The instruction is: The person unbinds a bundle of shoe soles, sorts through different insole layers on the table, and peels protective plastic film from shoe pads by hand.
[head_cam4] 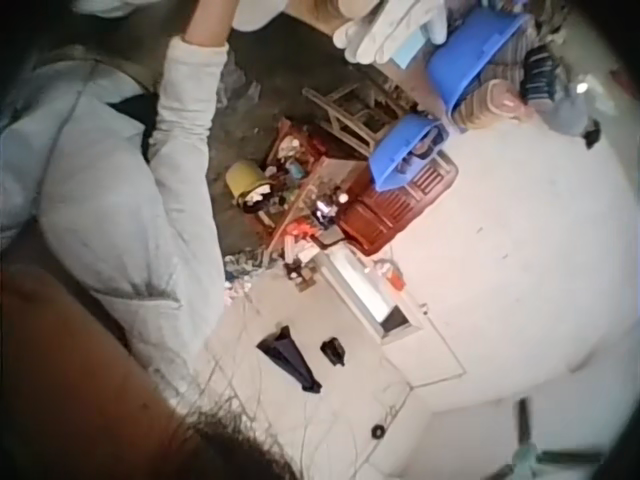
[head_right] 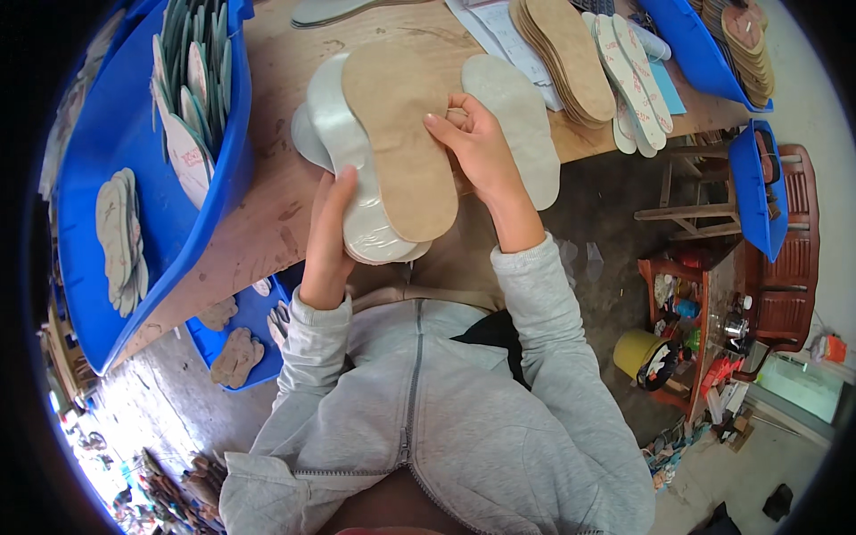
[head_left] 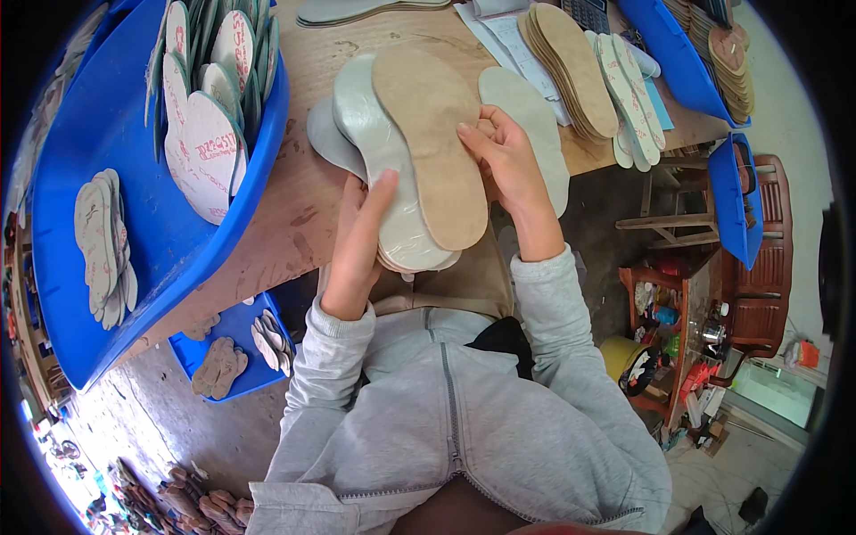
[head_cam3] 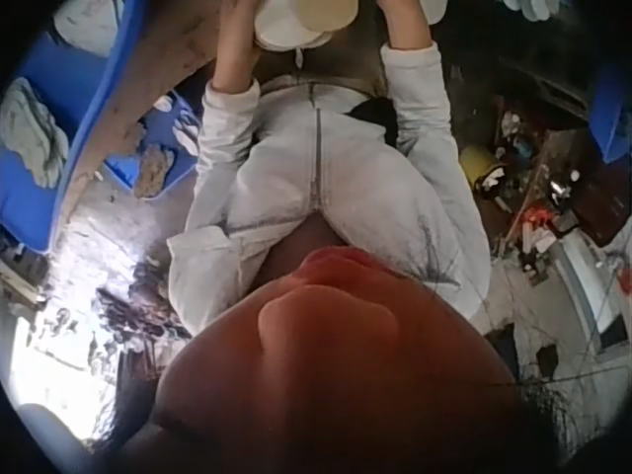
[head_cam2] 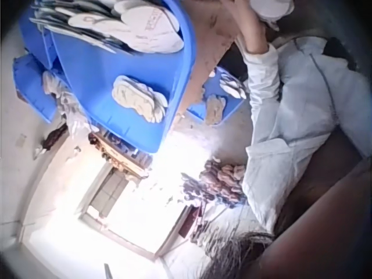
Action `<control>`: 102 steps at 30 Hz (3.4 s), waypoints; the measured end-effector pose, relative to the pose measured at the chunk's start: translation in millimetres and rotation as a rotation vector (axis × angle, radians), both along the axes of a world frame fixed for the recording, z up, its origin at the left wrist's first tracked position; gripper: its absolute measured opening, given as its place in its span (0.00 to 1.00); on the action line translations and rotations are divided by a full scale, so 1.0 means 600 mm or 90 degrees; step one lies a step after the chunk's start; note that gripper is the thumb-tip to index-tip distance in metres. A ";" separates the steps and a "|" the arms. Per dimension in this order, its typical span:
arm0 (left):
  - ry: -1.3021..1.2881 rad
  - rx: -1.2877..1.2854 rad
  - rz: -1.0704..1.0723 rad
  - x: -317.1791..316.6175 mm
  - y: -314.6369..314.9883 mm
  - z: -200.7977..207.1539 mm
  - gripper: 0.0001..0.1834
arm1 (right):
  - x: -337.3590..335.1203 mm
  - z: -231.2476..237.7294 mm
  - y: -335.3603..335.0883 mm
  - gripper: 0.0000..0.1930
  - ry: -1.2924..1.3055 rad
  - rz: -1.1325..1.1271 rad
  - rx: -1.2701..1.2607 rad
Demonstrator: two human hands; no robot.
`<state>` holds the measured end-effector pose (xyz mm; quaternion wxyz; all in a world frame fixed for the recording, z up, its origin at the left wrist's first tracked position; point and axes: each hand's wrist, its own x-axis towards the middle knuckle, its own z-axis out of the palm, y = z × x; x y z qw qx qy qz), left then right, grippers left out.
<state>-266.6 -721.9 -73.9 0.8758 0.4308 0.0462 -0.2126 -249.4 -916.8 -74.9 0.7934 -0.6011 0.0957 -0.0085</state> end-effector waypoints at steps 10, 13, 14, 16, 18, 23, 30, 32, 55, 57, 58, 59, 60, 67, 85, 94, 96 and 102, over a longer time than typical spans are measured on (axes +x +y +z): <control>0.016 0.065 -0.010 0.006 0.022 -0.013 0.32 | -0.015 0.042 -0.036 0.13 -0.079 -0.147 -0.027; 0.063 0.009 -0.001 -0.010 0.040 -0.005 0.29 | -0.039 0.082 -0.074 0.18 -0.138 -0.217 -0.017; 0.099 -0.023 0.009 -0.018 0.045 -0.002 0.27 | -0.045 0.091 -0.083 0.18 -0.173 -0.207 0.003; 0.135 -0.020 0.044 -0.033 0.052 0.004 0.26 | -0.050 0.102 -0.097 0.17 -0.186 -0.238 -0.031; 0.104 -0.014 0.037 -0.039 0.062 0.007 0.25 | -0.056 0.107 -0.104 0.17 -0.224 -0.242 -0.052; 0.037 0.037 0.056 -0.046 0.088 0.002 0.24 | -0.074 0.106 -0.106 0.16 -0.187 -0.289 -0.279; -0.018 0.167 0.113 -0.011 0.126 -0.003 0.23 | -0.072 0.092 -0.083 0.16 -0.142 -0.321 -0.499; -0.012 0.192 0.089 0.005 0.132 -0.006 0.23 | -0.066 0.083 -0.057 0.16 -0.177 -0.320 -0.506; -0.572 0.918 0.224 -0.079 0.131 0.085 0.22 | -0.034 0.009 0.156 0.09 -0.240 -0.018 -0.567; -0.602 0.880 0.213 -0.082 0.125 0.103 0.22 | -0.029 0.013 0.165 0.08 -0.197 -0.016 -0.559; -0.621 0.845 0.201 -0.084 0.119 0.110 0.22 | -0.027 0.019 0.162 0.08 -0.228 -0.023 -0.546; -0.657 0.812 0.180 -0.079 0.111 0.113 0.22 | -0.025 0.025 0.155 0.08 -0.183 -0.016 -0.552; -0.669 0.806 0.184 -0.074 0.102 0.114 0.22 | -0.022 0.032 0.142 0.08 -0.173 0.010 -0.554; -0.506 0.496 0.007 -0.033 0.018 0.081 0.21 | -0.060 0.071 0.084 0.14 -0.236 -0.109 -0.605; -0.537 0.502 -0.008 -0.075 -0.061 0.057 0.27 | -0.128 0.072 0.079 0.10 -0.260 -0.133 -0.354; -0.626 0.585 -0.014 -0.082 -0.078 0.045 0.33 | -0.142 0.079 0.064 0.06 -0.174 -0.169 -0.268; -0.612 0.573 -0.061 -0.084 -0.079 0.046 0.35 | -0.144 0.080 0.062 0.05 -0.160 -0.173 -0.259; -0.598 0.506 -0.081 -0.079 -0.078 0.060 0.30 | -0.141 0.085 0.046 0.04 -0.189 -0.184 -0.391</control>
